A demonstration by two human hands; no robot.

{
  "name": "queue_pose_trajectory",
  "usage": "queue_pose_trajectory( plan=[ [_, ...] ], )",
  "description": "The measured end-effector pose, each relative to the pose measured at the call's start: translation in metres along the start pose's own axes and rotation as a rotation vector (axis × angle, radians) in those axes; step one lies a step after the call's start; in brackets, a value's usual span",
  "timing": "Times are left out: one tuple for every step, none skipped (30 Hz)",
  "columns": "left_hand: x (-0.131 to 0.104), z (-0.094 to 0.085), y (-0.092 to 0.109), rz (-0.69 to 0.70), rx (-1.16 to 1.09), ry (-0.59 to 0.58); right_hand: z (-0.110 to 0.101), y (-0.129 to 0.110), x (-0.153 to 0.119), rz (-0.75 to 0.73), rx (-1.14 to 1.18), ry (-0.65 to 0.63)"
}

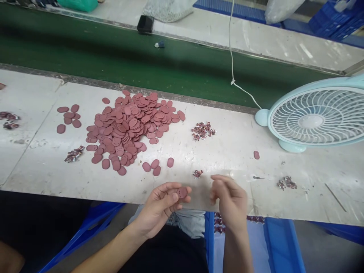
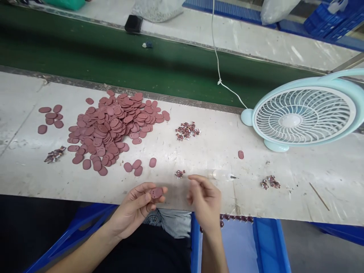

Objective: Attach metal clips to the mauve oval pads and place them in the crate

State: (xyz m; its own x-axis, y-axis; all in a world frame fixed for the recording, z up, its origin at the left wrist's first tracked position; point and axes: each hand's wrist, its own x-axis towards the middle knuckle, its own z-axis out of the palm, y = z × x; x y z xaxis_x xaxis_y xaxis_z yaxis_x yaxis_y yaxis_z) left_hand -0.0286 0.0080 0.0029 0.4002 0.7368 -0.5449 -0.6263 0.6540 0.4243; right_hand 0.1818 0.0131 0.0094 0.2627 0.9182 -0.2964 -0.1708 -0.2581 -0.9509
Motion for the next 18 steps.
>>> queue_pose_trajectory(
  plan=[
    [0.000,-0.001,0.000,0.010,0.004,0.001,0.008,0.000,0.001,-0.024,-0.263,0.008],
    [-0.001,-0.001,0.001,0.017,0.006,0.000,0.014,0.001,0.004,-0.052,-0.500,0.013],
    [-0.001,-0.001,0.001,0.022,0.009,-0.001,0.019,0.004,0.009,-0.081,-0.715,0.019],
    [-0.001,-0.001,0.001,0.025,0.009,-0.002,0.023,0.006,0.014,-0.106,-0.860,0.023],
    [-0.002,-0.001,0.002,0.025,0.009,-0.002,0.025,0.009,0.019,-0.119,-0.915,0.022],
    [-0.002,0.000,0.002,0.024,0.011,-0.003,0.027,0.012,0.024,-0.127,-0.926,0.022],
    [-0.002,0.000,0.002,0.024,0.012,-0.004,0.028,0.013,0.028,-0.135,-0.926,0.022],
    [-0.002,0.001,0.002,0.024,0.015,-0.005,0.028,0.014,0.031,-0.147,-0.936,0.021],
    [-0.002,0.001,0.002,0.023,0.019,-0.004,0.028,0.013,0.033,-0.158,-0.943,0.015],
    [-0.002,0.001,0.003,0.025,0.026,-0.002,0.029,0.012,0.033,-0.166,-0.945,0.005],
    [-0.002,0.001,0.003,0.031,0.034,0.005,0.029,0.009,0.032,-0.168,-0.943,-0.011],
    [-0.002,0.001,0.004,0.040,0.042,0.014,0.029,0.006,0.030,-0.166,-0.942,-0.031],
    [-0.002,0.001,0.004,0.051,0.050,0.026,0.028,0.003,0.026,-0.154,-0.925,-0.052],
    [-0.002,0.001,0.004,0.061,0.056,0.038,0.028,0.000,0.021,-0.133,-0.875,-0.069],
    [-0.002,0.001,0.005,0.069,0.059,0.046,0.027,-0.004,0.015,-0.100,-0.790,-0.087],
    [-0.002,0.001,0.005,0.073,0.061,0.052,0.025,-0.007,0.009,-0.062,-0.675,-0.106],
    [-0.002,0.001,0.005,0.075,0.062,0.054,0.023,-0.010,0.002,-0.024,-0.542,-0.132],
    [-0.002,0.002,0.005,0.077,0.064,0.053,0.021,-0.013,-0.005,0.010,-0.408,-0.168]
  ],
)
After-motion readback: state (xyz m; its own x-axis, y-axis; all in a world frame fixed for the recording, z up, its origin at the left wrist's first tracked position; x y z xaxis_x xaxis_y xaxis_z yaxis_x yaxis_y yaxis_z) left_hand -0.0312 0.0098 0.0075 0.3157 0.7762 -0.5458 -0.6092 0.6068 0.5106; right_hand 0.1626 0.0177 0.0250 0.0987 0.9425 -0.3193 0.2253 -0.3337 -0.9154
